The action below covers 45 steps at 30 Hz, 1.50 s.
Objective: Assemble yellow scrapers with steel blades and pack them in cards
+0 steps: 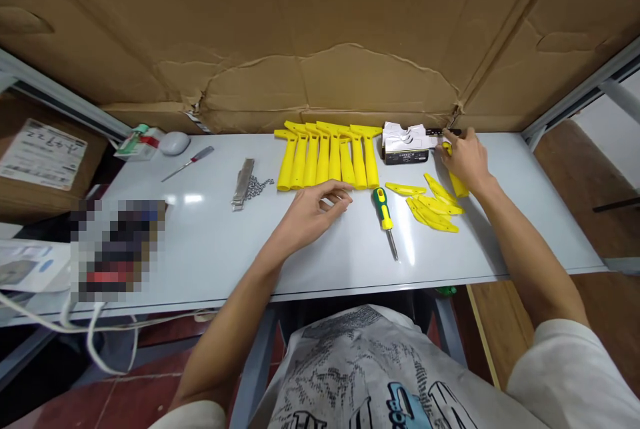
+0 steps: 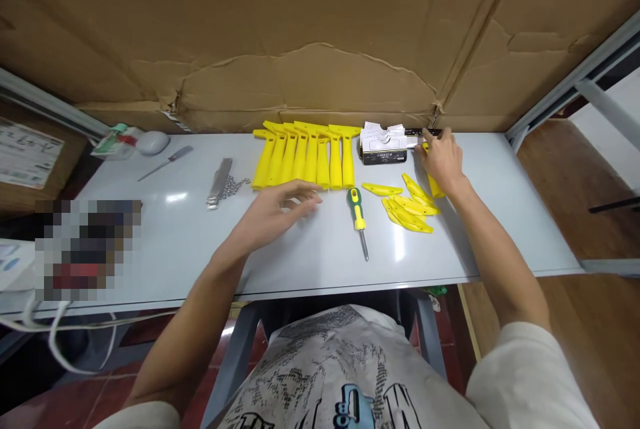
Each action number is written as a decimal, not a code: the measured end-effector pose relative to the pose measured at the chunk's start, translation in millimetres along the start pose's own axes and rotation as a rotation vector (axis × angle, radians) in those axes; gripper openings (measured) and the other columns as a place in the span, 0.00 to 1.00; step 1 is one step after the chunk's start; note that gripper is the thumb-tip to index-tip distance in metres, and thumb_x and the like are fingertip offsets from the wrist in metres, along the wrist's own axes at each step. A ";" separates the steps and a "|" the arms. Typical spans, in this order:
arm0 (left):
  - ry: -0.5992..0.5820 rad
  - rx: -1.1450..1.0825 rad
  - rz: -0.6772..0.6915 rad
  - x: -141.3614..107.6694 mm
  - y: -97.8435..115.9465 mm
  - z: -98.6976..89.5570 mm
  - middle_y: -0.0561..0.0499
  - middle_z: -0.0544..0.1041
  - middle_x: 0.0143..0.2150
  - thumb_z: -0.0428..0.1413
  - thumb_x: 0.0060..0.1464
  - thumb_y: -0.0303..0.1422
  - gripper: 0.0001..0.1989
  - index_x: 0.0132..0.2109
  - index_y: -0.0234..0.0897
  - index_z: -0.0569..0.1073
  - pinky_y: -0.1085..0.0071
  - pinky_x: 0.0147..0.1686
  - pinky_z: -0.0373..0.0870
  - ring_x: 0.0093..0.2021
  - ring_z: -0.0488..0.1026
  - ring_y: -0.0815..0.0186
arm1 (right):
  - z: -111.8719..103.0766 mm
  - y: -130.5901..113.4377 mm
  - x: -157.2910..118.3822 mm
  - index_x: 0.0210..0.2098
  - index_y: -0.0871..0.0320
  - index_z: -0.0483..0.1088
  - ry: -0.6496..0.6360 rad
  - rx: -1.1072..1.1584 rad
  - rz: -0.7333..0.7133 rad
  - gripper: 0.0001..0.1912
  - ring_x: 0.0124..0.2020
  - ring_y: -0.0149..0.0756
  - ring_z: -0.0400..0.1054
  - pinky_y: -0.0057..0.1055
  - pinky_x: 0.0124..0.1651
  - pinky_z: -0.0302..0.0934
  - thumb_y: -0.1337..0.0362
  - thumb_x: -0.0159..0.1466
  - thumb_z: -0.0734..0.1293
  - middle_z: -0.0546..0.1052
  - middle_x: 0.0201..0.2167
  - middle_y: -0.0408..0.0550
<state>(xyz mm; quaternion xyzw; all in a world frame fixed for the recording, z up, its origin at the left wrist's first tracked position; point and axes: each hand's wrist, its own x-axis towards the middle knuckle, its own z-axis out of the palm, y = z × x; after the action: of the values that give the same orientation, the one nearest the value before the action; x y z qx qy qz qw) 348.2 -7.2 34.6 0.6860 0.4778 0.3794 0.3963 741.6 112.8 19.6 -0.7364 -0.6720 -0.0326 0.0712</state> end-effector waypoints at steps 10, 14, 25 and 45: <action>-0.470 0.835 0.455 95.8 37.7 64.9 0.40 0.89 0.60 0.61 0.73 0.20 0.16 0.60 0.36 0.87 0.57 0.58 0.80 0.66 0.83 0.47 | -37.0 -16.1 -146.9 0.90 0.57 0.53 -0.404 -0.244 -0.214 0.54 0.58 0.63 0.83 0.54 0.51 0.80 0.29 0.79 0.63 0.66 0.82 0.69; -0.600 0.956 0.489 118.2 35.7 100.0 0.38 0.89 0.58 0.61 0.73 0.21 0.13 0.57 0.34 0.88 0.59 0.50 0.77 0.63 0.84 0.46 | -28.6 -34.1 -168.6 0.89 0.58 0.54 -0.379 -0.251 -0.198 0.43 0.63 0.60 0.82 0.50 0.51 0.82 0.39 0.86 0.58 0.63 0.84 0.67; -0.441 0.973 0.425 139.8 30.0 91.9 0.36 0.91 0.51 0.56 0.65 0.15 0.19 0.48 0.34 0.91 0.57 0.50 0.79 0.56 0.88 0.44 | -9.8 -56.4 -169.9 0.88 0.57 0.59 -0.276 -0.219 -0.184 0.36 0.54 0.52 0.85 0.41 0.40 0.78 0.48 0.88 0.58 0.74 0.74 0.68; -0.275 0.957 0.322 117.9 32.4 111.7 0.38 0.91 0.53 0.56 0.72 0.18 0.18 0.51 0.33 0.91 0.56 0.46 0.78 0.59 0.87 0.43 | 35.8 -30.7 -127.6 0.60 0.64 0.82 0.110 0.101 -0.296 0.16 0.65 0.60 0.74 0.54 0.60 0.82 0.61 0.82 0.68 0.78 0.68 0.71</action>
<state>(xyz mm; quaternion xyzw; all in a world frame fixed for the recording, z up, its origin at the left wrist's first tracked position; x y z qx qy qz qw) 490.3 77.9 36.2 0.8986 0.4297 0.0814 0.0340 697.3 -4.9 -32.2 -0.6221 -0.7689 -0.0493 0.1392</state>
